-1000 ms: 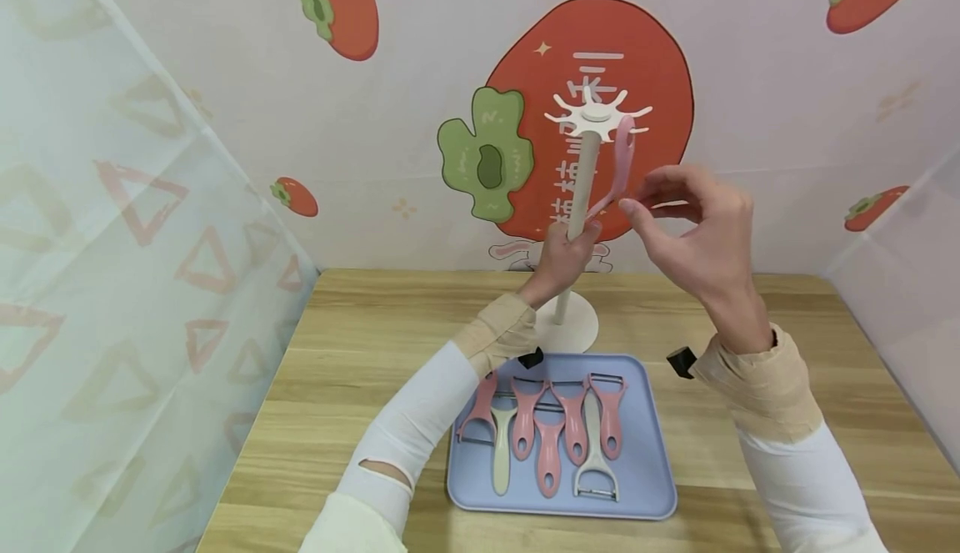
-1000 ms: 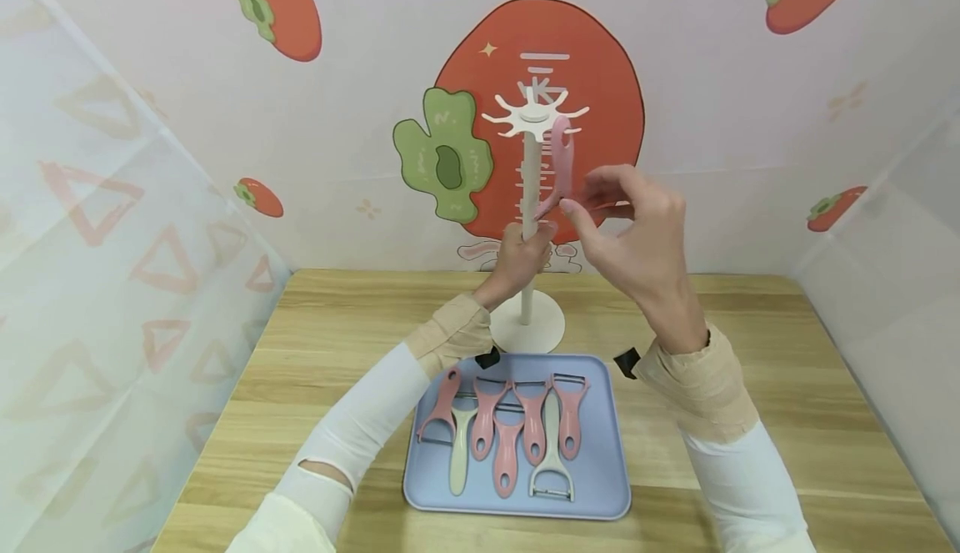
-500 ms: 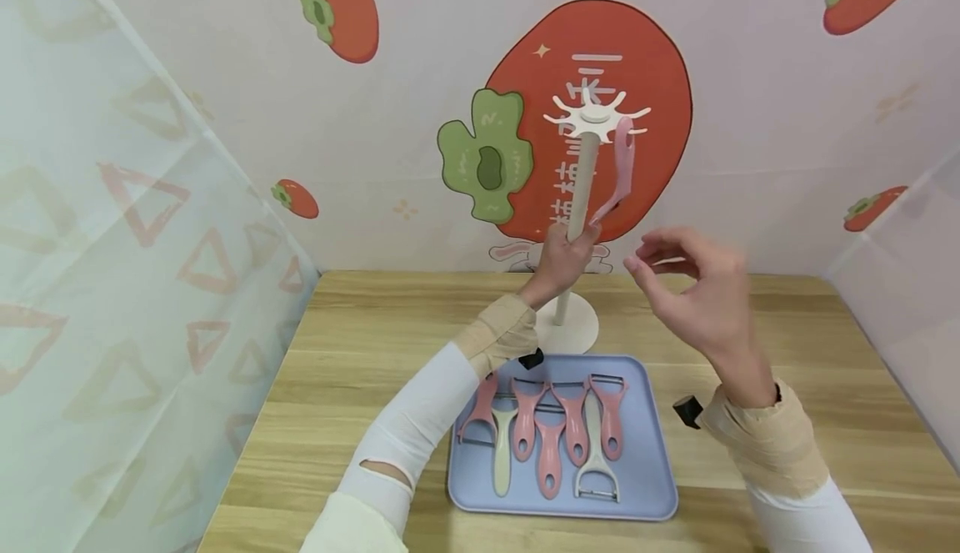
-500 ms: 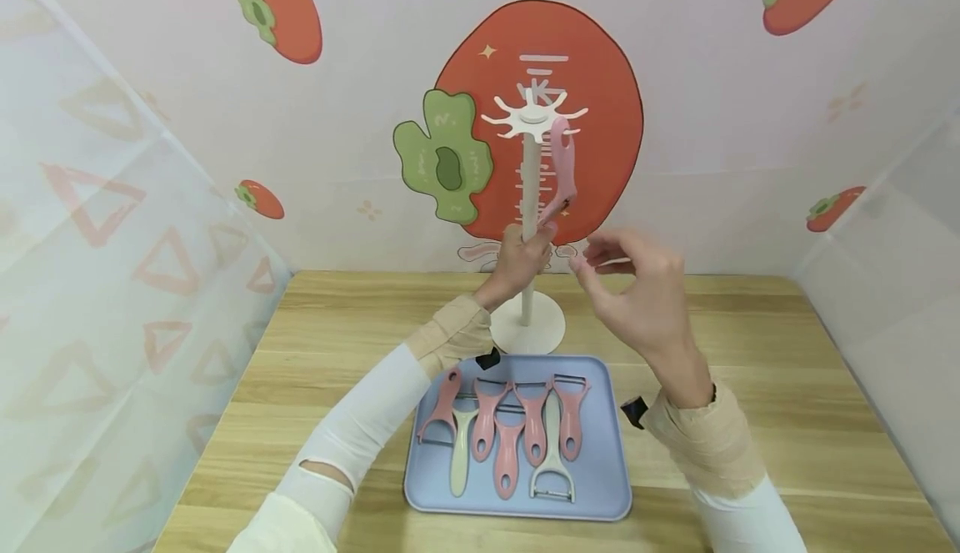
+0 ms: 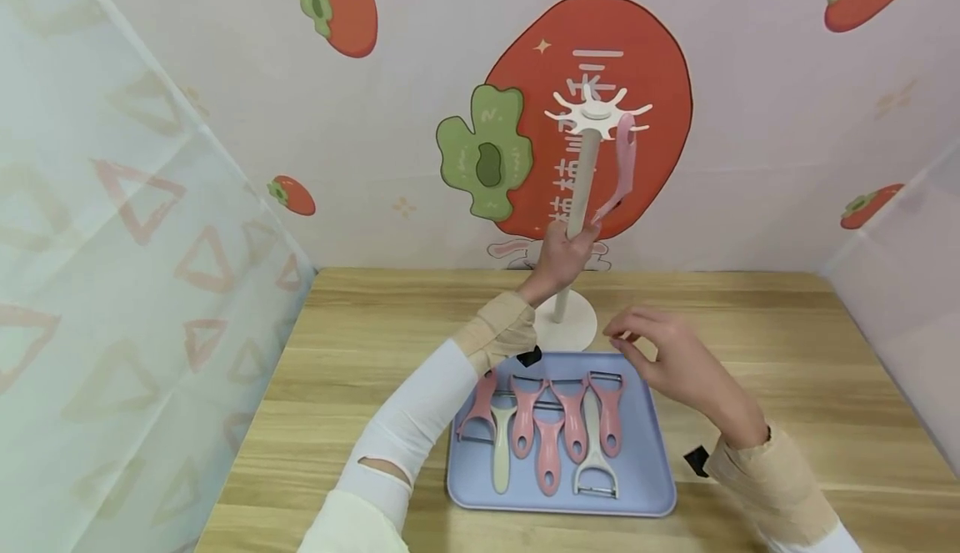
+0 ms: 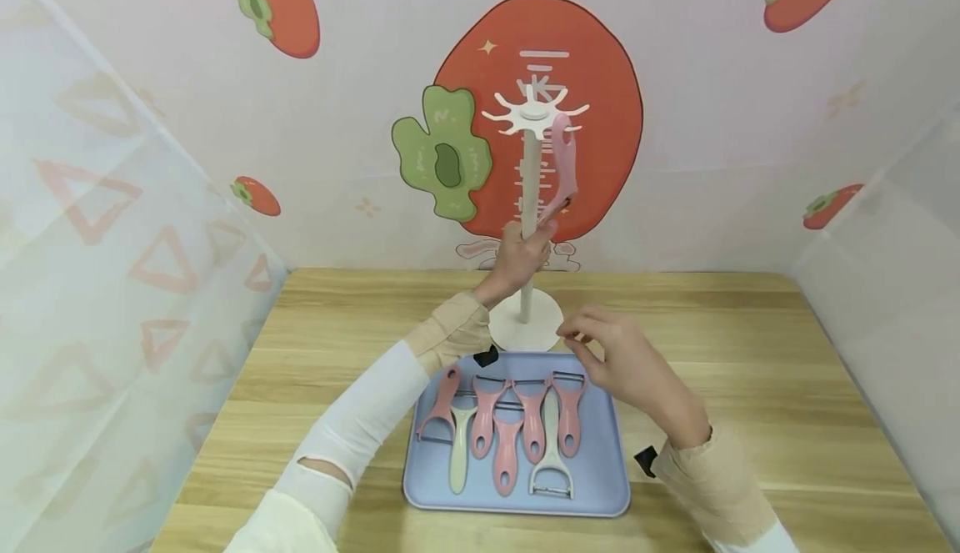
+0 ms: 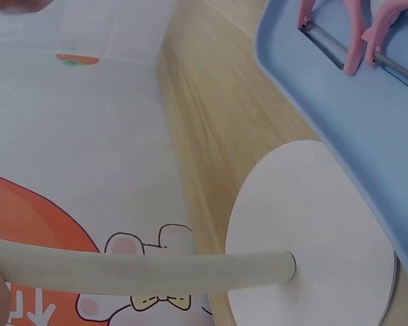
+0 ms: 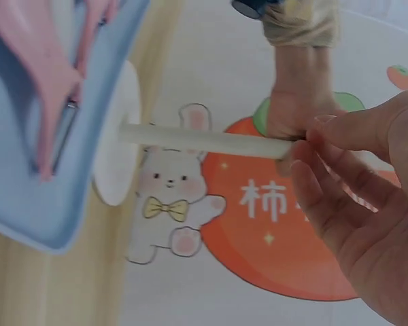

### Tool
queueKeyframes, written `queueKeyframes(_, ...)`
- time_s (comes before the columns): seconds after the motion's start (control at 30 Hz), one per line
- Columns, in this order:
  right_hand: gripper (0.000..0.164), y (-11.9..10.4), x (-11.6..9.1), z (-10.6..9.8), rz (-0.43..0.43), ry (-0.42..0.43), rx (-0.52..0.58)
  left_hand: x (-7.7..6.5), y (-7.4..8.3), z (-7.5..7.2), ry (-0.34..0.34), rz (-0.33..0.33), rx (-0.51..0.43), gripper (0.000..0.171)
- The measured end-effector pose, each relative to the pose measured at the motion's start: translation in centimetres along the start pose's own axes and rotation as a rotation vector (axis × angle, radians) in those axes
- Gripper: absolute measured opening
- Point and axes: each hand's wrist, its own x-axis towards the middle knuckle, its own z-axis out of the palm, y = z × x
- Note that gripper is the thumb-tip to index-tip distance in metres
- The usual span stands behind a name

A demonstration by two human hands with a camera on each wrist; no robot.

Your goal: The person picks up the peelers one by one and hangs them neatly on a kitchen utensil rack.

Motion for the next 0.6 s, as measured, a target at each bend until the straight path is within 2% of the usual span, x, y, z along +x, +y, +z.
queueKeyframes(0.2,0.032,-0.3,-2.6,2.0,-0.022,-0.127,0.052,-0.1,-0.1,0.2,0.000,-0.001,-0.026,0.051)
queueKeyframes(0.4,0.029,-0.4,-5.1,3.7,0.054,-0.218,0.051,-0.2,-0.1,0.3,0.007,0.004,-0.003,0.052)
queueKeyframes(0.6,0.029,-0.3,-6.1,4.6,0.088,-0.289,0.009,-0.1,-0.1,0.0,0.009,0.006,-0.001,0.055)
